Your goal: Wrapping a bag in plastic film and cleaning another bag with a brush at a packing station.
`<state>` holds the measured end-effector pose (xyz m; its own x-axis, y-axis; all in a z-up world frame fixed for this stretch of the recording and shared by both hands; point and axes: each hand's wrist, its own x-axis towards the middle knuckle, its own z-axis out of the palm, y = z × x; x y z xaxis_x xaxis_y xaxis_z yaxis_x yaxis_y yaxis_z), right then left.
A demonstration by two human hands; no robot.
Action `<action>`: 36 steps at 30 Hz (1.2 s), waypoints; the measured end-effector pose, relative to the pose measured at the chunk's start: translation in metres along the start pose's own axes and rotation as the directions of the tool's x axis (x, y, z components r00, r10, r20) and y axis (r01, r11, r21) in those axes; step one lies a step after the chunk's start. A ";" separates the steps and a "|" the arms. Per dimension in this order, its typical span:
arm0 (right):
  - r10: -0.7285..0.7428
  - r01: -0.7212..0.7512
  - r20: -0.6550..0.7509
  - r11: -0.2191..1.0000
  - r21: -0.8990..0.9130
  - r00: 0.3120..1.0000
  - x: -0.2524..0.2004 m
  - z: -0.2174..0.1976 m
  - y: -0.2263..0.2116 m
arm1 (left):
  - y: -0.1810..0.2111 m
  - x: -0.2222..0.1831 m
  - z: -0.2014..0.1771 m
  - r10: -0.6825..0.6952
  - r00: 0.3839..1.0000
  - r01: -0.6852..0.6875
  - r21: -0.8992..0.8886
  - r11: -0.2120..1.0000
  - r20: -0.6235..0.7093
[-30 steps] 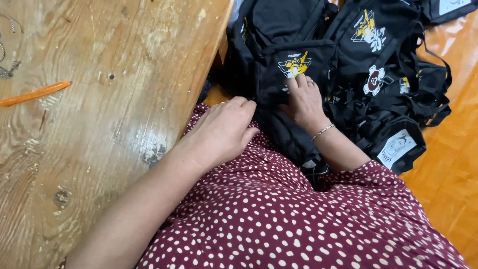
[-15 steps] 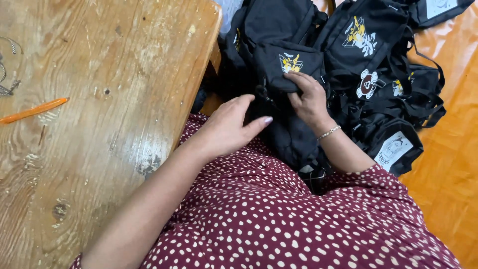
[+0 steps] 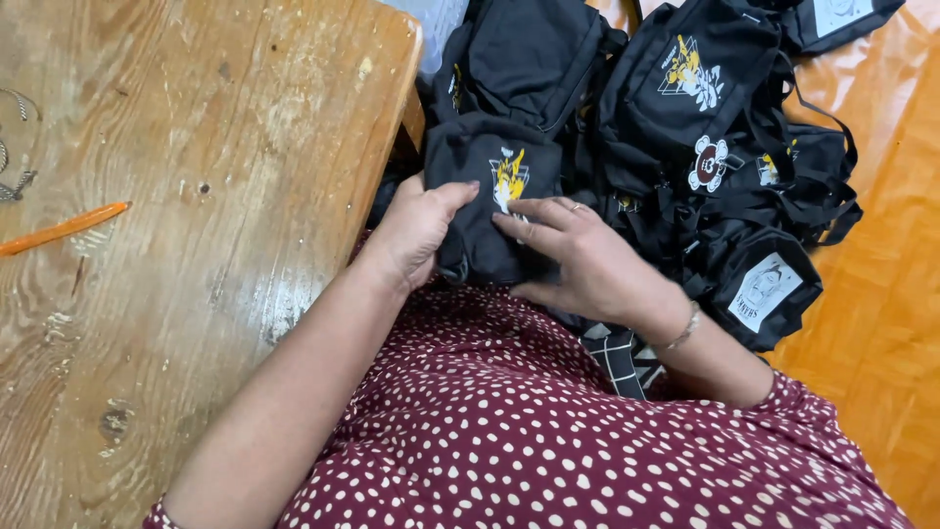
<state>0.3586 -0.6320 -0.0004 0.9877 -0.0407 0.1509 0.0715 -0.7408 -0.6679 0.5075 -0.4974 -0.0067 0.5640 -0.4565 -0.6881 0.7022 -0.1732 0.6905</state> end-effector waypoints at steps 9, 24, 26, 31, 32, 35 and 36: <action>0.712 -0.749 0.307 0.663 0.003 0.632 -0.002 -0.070 0.038 | 0.015 -0.029 0.015 0.158 0.986 -0.130 -0.363 0.923 0.050; 0.526 -0.145 0.088 0.067 0.987 0.846 -0.025 -0.025 0.117 | 0.015 -0.050 0.016 0.143 0.846 -0.065 -0.168 0.984 0.513; 0.494 -0.182 0.072 0.179 0.967 0.866 -0.030 -0.037 0.124 | 0.022 -0.050 0.016 0.036 0.890 0.006 -0.090 0.996 0.454; 0.375 -0.203 0.069 0.333 0.921 0.925 -0.009 -0.043 0.090 | 0.002 -0.039 0.028 0.178 0.939 -0.166 -0.065 0.984 0.293; 0.375 -0.203 0.068 0.332 0.921 0.924 -0.012 -0.037 0.098 | -0.004 -0.033 0.027 0.177 0.939 -0.165 -0.065 0.984 0.293; 0.406 -0.274 0.107 0.380 0.884 0.908 -0.006 -0.035 0.106 | -0.010 -0.022 0.024 0.169 0.973 -0.161 -0.066 0.985 0.155; 0.505 -0.354 0.083 0.470 0.809 0.859 0.002 -0.046 0.097 | -0.003 -0.025 0.021 0.105 0.979 -0.096 -0.059 0.994 0.173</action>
